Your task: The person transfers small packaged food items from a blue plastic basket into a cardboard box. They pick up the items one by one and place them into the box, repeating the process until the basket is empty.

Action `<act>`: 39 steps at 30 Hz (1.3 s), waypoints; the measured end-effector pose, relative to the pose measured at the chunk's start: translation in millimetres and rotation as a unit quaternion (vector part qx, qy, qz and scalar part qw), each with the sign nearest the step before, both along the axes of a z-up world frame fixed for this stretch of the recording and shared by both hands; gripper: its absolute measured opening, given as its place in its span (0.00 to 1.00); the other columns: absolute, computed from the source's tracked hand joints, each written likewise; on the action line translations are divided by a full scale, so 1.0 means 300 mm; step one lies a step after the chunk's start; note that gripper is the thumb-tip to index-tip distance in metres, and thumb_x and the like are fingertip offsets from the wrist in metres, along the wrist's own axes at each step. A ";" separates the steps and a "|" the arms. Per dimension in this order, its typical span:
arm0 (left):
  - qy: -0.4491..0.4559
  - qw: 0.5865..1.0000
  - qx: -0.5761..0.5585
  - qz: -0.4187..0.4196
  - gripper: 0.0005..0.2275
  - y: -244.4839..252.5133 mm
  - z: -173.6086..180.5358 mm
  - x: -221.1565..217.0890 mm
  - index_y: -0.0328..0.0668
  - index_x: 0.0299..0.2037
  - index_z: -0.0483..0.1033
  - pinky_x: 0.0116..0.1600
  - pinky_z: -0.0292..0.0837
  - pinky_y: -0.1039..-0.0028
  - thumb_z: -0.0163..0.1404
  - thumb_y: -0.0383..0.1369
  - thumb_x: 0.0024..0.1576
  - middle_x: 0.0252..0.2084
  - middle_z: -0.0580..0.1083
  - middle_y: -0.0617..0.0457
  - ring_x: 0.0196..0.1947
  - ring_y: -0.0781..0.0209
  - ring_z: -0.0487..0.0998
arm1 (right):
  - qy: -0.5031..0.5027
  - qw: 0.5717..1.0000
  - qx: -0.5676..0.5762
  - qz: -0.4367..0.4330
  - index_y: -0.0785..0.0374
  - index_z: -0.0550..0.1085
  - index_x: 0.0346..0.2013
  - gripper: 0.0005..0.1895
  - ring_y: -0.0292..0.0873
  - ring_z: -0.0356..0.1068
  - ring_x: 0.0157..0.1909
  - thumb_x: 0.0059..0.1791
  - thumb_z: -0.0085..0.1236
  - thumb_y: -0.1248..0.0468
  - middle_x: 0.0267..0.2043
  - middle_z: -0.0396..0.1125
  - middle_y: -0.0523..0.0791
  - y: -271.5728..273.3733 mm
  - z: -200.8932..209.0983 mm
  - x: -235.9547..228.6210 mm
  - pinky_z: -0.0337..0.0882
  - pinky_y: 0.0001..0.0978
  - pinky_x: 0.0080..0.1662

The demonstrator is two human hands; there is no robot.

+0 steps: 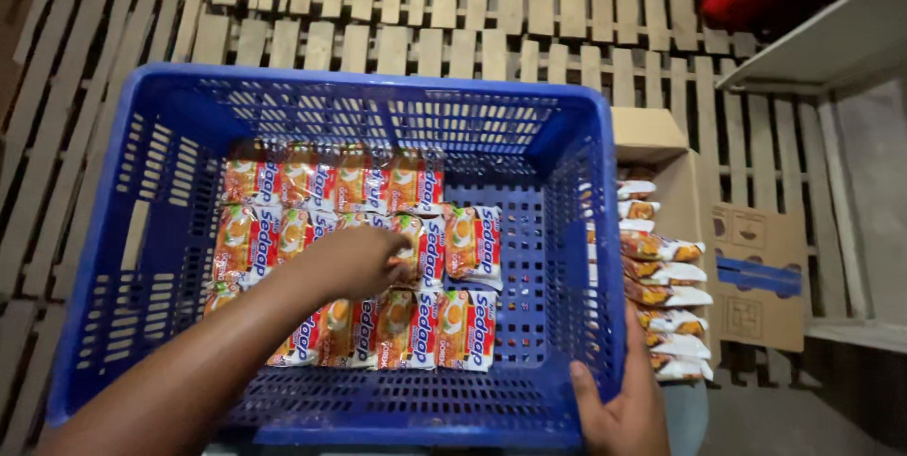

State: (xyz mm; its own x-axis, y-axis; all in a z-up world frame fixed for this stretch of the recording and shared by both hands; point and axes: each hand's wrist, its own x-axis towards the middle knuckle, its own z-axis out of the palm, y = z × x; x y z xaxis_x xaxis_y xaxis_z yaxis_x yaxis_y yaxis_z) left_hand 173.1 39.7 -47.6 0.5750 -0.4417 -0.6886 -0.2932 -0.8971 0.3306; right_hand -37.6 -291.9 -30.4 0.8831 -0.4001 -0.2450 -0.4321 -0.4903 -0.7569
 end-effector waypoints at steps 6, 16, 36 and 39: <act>-0.059 0.995 -0.075 0.029 0.15 -0.101 -0.125 0.186 0.48 0.60 0.77 0.52 0.81 0.46 0.47 0.42 0.69 0.58 0.79 0.45 0.57 0.43 0.80 | 0.082 0.978 -0.157 -0.112 0.36 0.69 0.78 0.50 0.55 0.82 0.41 0.38 0.57 0.40 0.48 0.82 0.43 0.031 -0.023 -0.014 0.78 0.42 0.44; 0.052 0.994 -0.087 0.040 0.39 -0.320 -0.219 0.210 0.43 0.82 0.50 0.71 0.69 0.51 0.52 0.52 0.65 0.80 0.60 0.44 0.73 0.42 0.69 | -0.062 0.996 0.016 -0.057 0.66 0.68 0.74 0.48 0.43 0.73 0.63 0.39 0.63 0.52 0.65 0.72 0.48 -0.003 -0.052 0.006 0.69 0.34 0.64; 0.162 0.919 -0.245 0.261 0.44 -0.095 0.073 0.118 0.39 0.81 0.50 0.66 0.75 0.59 0.51 0.54 0.58 0.83 0.57 0.46 0.62 0.51 0.82 | 0.055 0.997 0.004 -0.046 0.55 0.55 0.81 0.46 0.45 0.62 0.75 0.49 0.56 0.53 0.81 0.57 0.46 0.035 0.071 0.046 0.61 0.43 0.73; 0.247 0.849 -0.398 0.245 0.11 -0.076 0.086 0.035 0.43 0.45 0.72 0.30 0.76 0.72 0.48 0.42 0.70 0.34 0.80 0.49 0.23 0.61 0.75 | -0.017 0.997 -0.065 0.029 0.59 0.54 0.82 0.49 0.47 0.60 0.78 0.48 0.60 0.56 0.81 0.57 0.50 0.007 0.027 0.027 0.58 0.41 0.73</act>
State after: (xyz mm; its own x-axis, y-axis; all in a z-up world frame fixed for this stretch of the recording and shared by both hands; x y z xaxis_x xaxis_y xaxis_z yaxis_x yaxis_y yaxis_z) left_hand 183.6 16.9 -21.8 0.5518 -0.6713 -0.4950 0.4013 -0.3066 0.8631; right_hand -29.4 -289.8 -22.2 0.9126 -0.3744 -0.1644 -0.3755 -0.6081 -0.6995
